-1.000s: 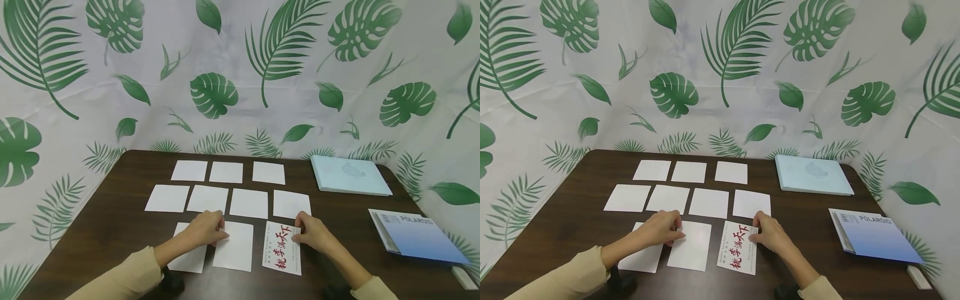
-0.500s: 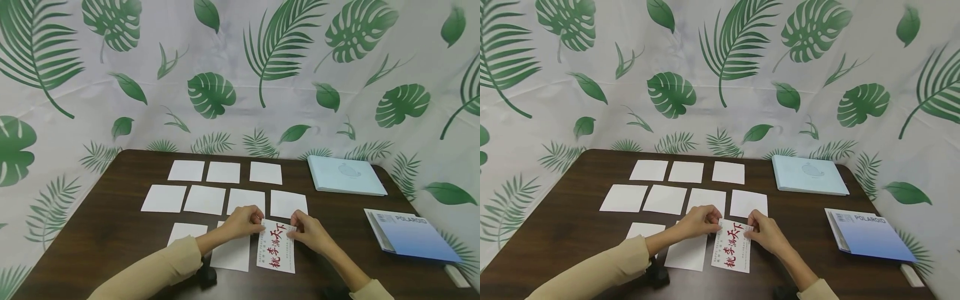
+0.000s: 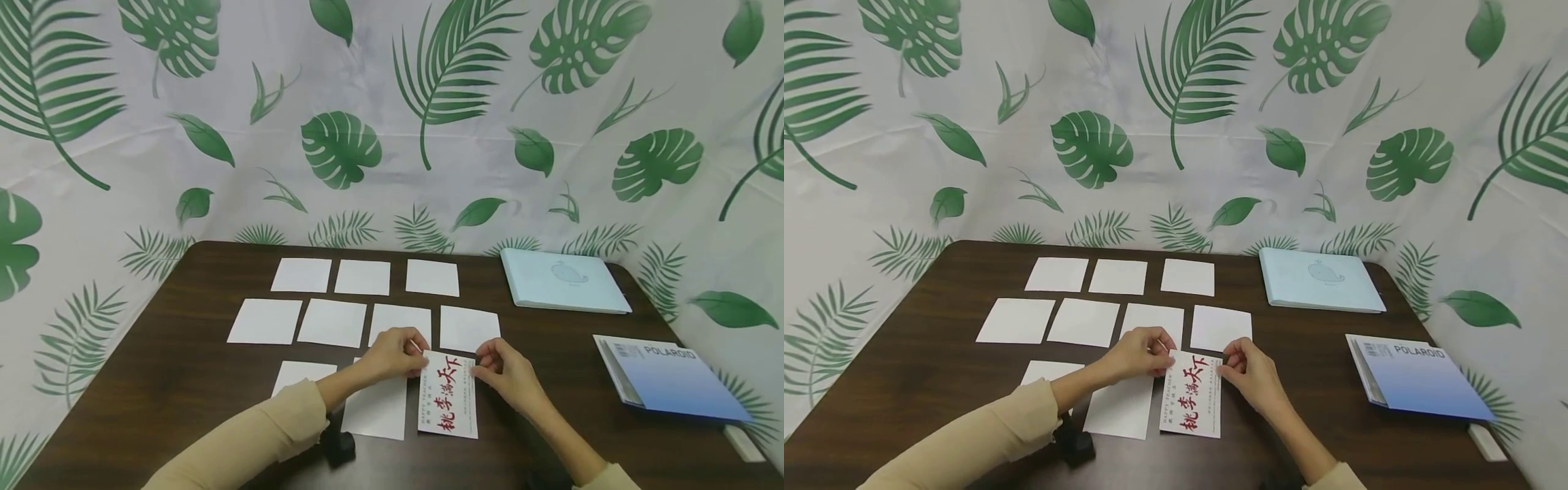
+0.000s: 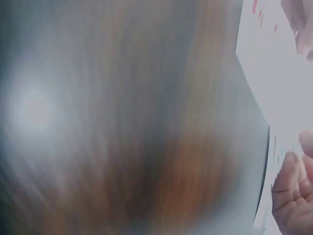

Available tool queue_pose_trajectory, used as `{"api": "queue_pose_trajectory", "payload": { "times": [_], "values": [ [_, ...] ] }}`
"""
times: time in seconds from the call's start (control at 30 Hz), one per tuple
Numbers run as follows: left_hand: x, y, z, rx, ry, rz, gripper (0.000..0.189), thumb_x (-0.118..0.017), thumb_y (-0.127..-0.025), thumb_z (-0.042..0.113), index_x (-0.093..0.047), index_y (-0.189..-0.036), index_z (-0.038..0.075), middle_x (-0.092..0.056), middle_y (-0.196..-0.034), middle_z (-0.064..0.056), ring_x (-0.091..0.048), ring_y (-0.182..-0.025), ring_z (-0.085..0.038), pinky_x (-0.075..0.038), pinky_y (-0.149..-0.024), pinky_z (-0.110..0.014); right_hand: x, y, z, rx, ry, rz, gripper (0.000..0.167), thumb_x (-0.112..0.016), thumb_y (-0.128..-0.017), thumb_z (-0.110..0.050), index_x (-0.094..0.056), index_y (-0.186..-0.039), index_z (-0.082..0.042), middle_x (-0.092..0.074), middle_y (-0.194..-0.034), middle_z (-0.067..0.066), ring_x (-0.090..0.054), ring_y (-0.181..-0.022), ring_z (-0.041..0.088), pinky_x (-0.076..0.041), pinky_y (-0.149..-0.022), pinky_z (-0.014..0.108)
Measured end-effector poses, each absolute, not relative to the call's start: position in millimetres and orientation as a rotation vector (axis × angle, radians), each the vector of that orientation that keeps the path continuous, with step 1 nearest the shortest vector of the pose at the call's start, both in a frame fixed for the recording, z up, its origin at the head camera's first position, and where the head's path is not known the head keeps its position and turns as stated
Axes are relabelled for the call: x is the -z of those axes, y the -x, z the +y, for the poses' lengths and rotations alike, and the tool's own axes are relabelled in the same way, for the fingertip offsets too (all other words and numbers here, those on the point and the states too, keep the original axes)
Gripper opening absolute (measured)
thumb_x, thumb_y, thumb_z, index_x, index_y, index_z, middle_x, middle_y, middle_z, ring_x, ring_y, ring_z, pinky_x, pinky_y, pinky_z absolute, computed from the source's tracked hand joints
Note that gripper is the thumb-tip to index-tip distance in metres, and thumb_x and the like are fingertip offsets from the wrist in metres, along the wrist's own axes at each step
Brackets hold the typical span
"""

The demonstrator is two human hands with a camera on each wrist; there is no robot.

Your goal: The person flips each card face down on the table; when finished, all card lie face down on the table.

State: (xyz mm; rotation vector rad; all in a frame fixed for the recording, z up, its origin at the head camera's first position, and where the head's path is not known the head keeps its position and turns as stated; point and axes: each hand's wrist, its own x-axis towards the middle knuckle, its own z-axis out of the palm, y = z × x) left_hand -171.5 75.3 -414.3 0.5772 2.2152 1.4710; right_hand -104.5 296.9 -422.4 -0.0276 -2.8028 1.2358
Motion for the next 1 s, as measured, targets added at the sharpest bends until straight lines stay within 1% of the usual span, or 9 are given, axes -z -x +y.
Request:
{"api": "queue_pose_trajectory", "payload": {
  "times": [0.1, 0.2, 0.3, 0.4, 0.53, 0.67, 0.73, 0.83, 1.0],
  "values": [
    [410.8, 173.2, 74.4, -1.473, -0.567, 2.206, 0.014, -0.068, -0.078, 0.000, -0.063, -0.091, 0.000, -0.060, -0.067, -0.001, -0.060, -0.054, -0.009, -0.054, -0.052, -0.023, 418.4, 98.4, 288.1, -1.388, 0.020, -2.734, 0.020, -0.071, -0.079, 0.001, -0.058, -0.094, 0.001, -0.057, -0.078, 0.006, -0.052, -0.062, 0.007, -0.049, -0.053, 0.021],
    [408.2, 174.1, 74.0, -1.482, -0.556, 2.195, 0.014, -0.068, -0.078, 0.000, -0.062, -0.091, 0.000, -0.061, -0.067, -0.002, -0.061, -0.054, -0.010, -0.055, -0.053, -0.024, 417.4, 92.5, 277.3, -1.562, -0.080, -2.694, 0.016, -0.069, -0.081, 0.002, -0.060, -0.094, 0.005, -0.058, -0.077, 0.009, -0.053, -0.061, 0.005, -0.050, -0.052, 0.021],
    [406.2, 173.8, 74.8, -1.498, -0.549, 2.179, 0.014, -0.067, -0.078, -0.001, -0.062, -0.091, 0.000, -0.062, -0.067, -0.002, -0.061, -0.053, -0.010, -0.055, -0.052, -0.025, 417.4, 86.9, 266.7, -1.630, -0.193, -2.682, 0.017, -0.068, -0.082, 0.000, -0.061, -0.096, 0.006, -0.060, -0.079, 0.010, -0.053, -0.063, 0.003, -0.049, -0.054, 0.020],
    [403.2, 171.9, 76.4, -1.523, -0.541, 2.150, 0.014, -0.064, -0.079, -0.002, -0.061, -0.092, -0.001, -0.064, -0.067, -0.003, -0.062, -0.052, -0.010, -0.055, -0.052, -0.026, 416.9, 82.8, 257.6, -1.623, -0.228, -2.681, 0.020, -0.070, -0.081, -0.002, -0.063, -0.098, 0.006, -0.062, -0.080, 0.009, -0.055, -0.066, 0.002, -0.050, -0.057, 0.019],
    [397.3, 166.7, 78.5, -1.588, -0.493, 2.066, 0.013, -0.062, -0.080, -0.002, -0.059, -0.093, -0.003, -0.065, -0.071, -0.006, -0.063, -0.052, -0.010, -0.056, -0.054, -0.027, 414.0, 79.4, 248.5, -1.590, -0.178, -2.687, 0.024, -0.074, -0.079, -0.008, -0.062, -0.097, 0.004, -0.063, -0.080, 0.007, -0.057, -0.068, 0.003, -0.051, -0.060, 0.019],
    [390.1, 159.7, 79.9, -1.642, -0.465, 1.970, 0.013, -0.064, -0.084, 0.003, -0.059, -0.094, -0.003, -0.067, -0.078, -0.011, -0.065, -0.057, -0.011, -0.057, -0.057, -0.028, 408.2, 77.6, 243.7, -1.558, -0.093, -2.721, 0.031, -0.076, -0.078, -0.018, -0.059, -0.095, 0.001, -0.062, -0.077, 0.004, -0.057, -0.064, 0.005, -0.050, -0.057, 0.019],
    [387.7, 156.6, 80.7, -1.656, -0.477, 1.940, 0.014, -0.064, -0.085, 0.006, -0.060, -0.096, -0.003, -0.068, -0.080, -0.012, -0.066, -0.060, -0.013, -0.057, -0.059, -0.028, 404.5, 77.1, 243.2, -1.569, -0.059, -2.749, 0.033, -0.076, -0.079, -0.020, -0.057, -0.096, 0.000, -0.061, -0.076, 0.003, -0.057, -0.063, 0.006, -0.050, -0.055, 0.020],
    [387.0, 153.2, 81.7, -1.676, -0.488, 1.915, 0.016, -0.063, -0.088, 0.008, -0.060, -0.098, -0.004, -0.068, -0.083, -0.012, -0.069, -0.065, -0.018, -0.058, -0.061, -0.030, 398.8, 76.2, 244.9, -1.650, -0.037, -2.765, 0.033, -0.073, -0.081, -0.018, -0.055, -0.100, 0.003, -0.062, -0.079, 0.005, -0.060, -0.064, 0.008, -0.053, -0.056, 0.022],
    [395.2, 147.0, 81.6, -1.676, -0.505, 1.905, 0.021, -0.061, -0.090, 0.011, -0.060, -0.105, -0.004, -0.068, -0.094, -0.017, -0.070, -0.076, -0.027, -0.058, -0.064, -0.032, 388.5, 74.3, 249.7, -1.800, 0.054, -2.701, 0.029, -0.067, -0.085, -0.008, -0.054, -0.106, 0.008, -0.062, -0.081, 0.009, -0.061, -0.064, 0.011, -0.056, -0.058, 0.026]
  ]
}}
